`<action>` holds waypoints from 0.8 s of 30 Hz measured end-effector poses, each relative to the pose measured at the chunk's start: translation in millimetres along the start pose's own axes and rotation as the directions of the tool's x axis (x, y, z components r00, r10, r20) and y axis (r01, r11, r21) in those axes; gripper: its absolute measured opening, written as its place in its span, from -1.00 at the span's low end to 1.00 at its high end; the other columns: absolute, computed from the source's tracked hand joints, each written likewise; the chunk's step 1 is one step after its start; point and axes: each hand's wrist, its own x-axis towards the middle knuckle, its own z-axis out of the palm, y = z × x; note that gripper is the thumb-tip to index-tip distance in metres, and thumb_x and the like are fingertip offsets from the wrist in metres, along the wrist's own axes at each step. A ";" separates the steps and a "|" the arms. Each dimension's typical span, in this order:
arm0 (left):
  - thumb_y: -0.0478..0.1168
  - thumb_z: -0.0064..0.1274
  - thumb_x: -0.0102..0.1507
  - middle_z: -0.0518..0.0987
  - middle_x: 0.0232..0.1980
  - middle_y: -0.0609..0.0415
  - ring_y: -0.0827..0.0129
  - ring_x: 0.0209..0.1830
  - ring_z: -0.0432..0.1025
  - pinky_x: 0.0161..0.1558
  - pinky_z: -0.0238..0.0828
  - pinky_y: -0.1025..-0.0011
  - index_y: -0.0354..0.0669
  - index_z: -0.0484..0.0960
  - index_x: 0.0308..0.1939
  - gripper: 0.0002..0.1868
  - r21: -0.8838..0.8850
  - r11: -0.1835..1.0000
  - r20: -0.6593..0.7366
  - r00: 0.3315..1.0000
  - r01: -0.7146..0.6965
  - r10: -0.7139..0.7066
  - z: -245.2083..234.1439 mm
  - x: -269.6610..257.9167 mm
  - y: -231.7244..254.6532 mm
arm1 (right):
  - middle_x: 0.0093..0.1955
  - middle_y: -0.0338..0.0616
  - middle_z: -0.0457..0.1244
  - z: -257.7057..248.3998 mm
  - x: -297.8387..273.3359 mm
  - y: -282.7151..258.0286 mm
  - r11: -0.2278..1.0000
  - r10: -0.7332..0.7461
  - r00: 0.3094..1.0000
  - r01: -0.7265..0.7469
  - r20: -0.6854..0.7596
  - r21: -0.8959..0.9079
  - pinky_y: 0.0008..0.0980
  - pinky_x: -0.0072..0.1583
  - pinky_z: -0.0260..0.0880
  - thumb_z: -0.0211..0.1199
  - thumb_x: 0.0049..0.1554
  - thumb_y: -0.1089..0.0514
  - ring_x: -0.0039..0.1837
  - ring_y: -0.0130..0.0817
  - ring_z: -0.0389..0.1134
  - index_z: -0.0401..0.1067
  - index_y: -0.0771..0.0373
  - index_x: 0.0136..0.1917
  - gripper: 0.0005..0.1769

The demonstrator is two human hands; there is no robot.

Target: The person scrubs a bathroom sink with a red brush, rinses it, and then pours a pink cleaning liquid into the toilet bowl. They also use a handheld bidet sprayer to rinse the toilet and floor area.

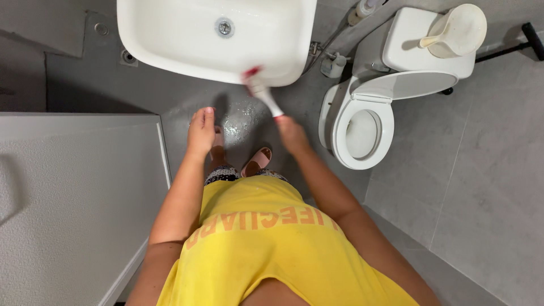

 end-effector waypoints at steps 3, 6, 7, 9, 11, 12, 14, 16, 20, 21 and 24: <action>0.07 -0.21 0.48 0.57 0.09 -0.18 0.02 0.14 0.46 0.18 0.34 0.21 -0.20 0.62 0.09 -0.55 0.003 1.000 0.007 1.000 -0.029 0.029 0.1 8.7 0.3 | -0.20 0.24 0.35 26.6 18.2 -41.6 0.995 0.080 0.987 -0.071 0.141 -0.069 0.22 -0.08 0.31 -0.06 0.34 -0.29 -0.08 0.38 0.35 0.36 0.21 -0.03 -0.47; 0.06 -0.21 0.48 0.57 0.08 -0.19 -0.01 0.14 0.46 0.18 0.35 0.19 -0.20 0.62 0.08 -0.55 0.005 0.998 0.014 0.998 -0.066 0.066 -15.8 26.9 1.3 | -0.21 0.21 0.37 -5.4 18.4 -33.1 0.974 0.148 0.979 -0.120 0.139 -0.194 0.25 -0.11 0.30 -0.04 0.30 -0.32 -0.11 0.35 0.37 0.38 0.17 -0.02 -0.48; 0.06 -0.21 0.48 0.57 0.07 -0.19 -0.01 0.13 0.46 0.18 0.35 0.19 -0.21 0.61 0.08 -0.55 0.003 0.997 0.015 0.996 -0.083 0.083 -21.7 36.2 3.3 | -0.20 0.22 0.37 -29.7 5.9 -16.8 0.970 0.164 0.982 -0.143 0.093 -0.198 0.25 -0.12 0.30 -0.02 0.28 -0.33 -0.11 0.35 0.37 0.40 0.16 -0.02 -0.47; 0.05 -0.19 0.48 0.57 0.05 -0.20 -0.04 0.10 0.45 0.15 0.35 0.16 -0.22 0.61 0.06 -0.57 0.077 0.992 -0.023 0.995 -0.096 0.098 -38.5 54.2 9.0 | -0.22 0.24 0.36 -70.3 -13.0 3.8 0.943 0.246 0.969 -0.240 -0.001 -0.231 0.19 -0.11 0.37 -0.05 0.32 -0.32 -0.12 0.30 0.41 0.35 0.21 0.00 -0.46; 0.04 -0.15 0.47 0.57 0.01 -0.20 -0.06 0.06 0.45 0.14 0.36 0.13 -0.22 0.62 0.04 -0.59 0.134 0.985 -0.023 0.994 -0.105 0.109 -42.6 63.9 14.6 | -0.22 0.23 0.37 -49.1 -7.0 -10.6 0.953 0.254 0.967 -0.246 0.023 -0.177 0.23 -0.10 0.33 -0.04 0.30 -0.31 -0.13 0.31 0.40 0.40 0.13 0.04 -0.50; 0.03 -0.12 0.46 0.57 -0.01 -0.19 -0.06 0.04 0.46 0.13 0.36 0.12 -0.20 0.64 0.04 -0.61 0.167 0.978 0.012 0.992 -0.125 0.125 -40.6 71.7 20.2 | -0.22 0.23 0.37 -29.0 -8.5 -26.5 0.954 0.272 0.962 -0.265 0.029 -0.139 0.25 -0.09 0.31 -0.04 0.29 -0.31 -0.13 0.32 0.39 0.43 0.09 0.06 -0.51; 0.01 -0.04 0.43 0.58 -0.02 -0.19 -0.06 0.03 0.46 0.13 0.37 0.10 -0.21 0.64 0.00 -0.64 0.224 0.957 0.102 0.981 -0.186 0.167 -28.8 79.2 36.3 | -0.18 0.25 0.37 16.3 6.5 -70.2 0.969 0.168 0.971 -0.132 0.168 -0.207 0.23 -0.05 0.33 -0.01 0.32 -0.35 -0.07 0.34 0.38 0.41 0.20 0.03 -0.43; 0.00 0.05 0.39 0.58 0.02 -0.19 -0.08 0.06 0.46 0.14 0.38 0.09 -0.25 0.63 -0.06 -0.65 0.279 0.924 0.213 0.955 -0.263 0.207 -22.8 85.8 50.8 | -0.19 0.18 0.39 3.1 10.5 -76.2 0.933 0.251 0.957 -0.200 0.144 -0.300 0.22 -0.07 0.34 -0.04 0.29 -0.37 -0.10 0.29 0.40 0.44 0.18 0.04 -0.41; -0.06 0.08 0.37 0.57 0.06 -0.21 -0.17 0.10 0.42 0.08 0.36 0.03 -0.25 0.63 0.06 -0.66 0.239 0.859 0.275 0.880 -0.452 0.386 -24.4 107.1 61.0 | -0.15 0.16 0.41 -58.2 -20.8 -22.9 0.828 0.519 0.853 -0.516 -0.049 -0.218 0.13 -0.02 0.41 -0.05 0.26 -0.46 -0.06 0.19 0.45 0.50 0.15 0.07 -0.33; -0.07 0.08 0.37 0.58 0.06 -0.19 -0.16 0.11 0.42 0.09 0.37 0.04 -0.24 0.63 0.07 -0.67 0.228 0.861 0.290 0.876 -0.455 0.386 -22.2 111.7 62.9 | -0.14 0.17 0.41 -63.6 -21.3 -9.3 0.798 0.562 0.824 -0.564 -0.075 -0.214 0.12 0.00 0.42 -0.07 0.31 -0.47 -0.04 0.18 0.46 0.50 0.18 0.05 -0.30; -0.09 0.12 0.35 0.58 0.08 -0.17 -0.14 0.10 0.43 0.13 0.35 0.06 -0.21 0.64 0.06 -0.69 0.183 0.828 0.393 0.811 -0.530 0.432 -10.2 106.5 63.8 | -0.11 0.19 0.39 2.6 -38.6 -5.5 0.781 0.530 0.845 -0.457 0.065 -0.426 0.15 0.01 0.39 -0.05 0.22 -0.48 0.00 0.24 0.42 0.50 0.16 0.05 -0.30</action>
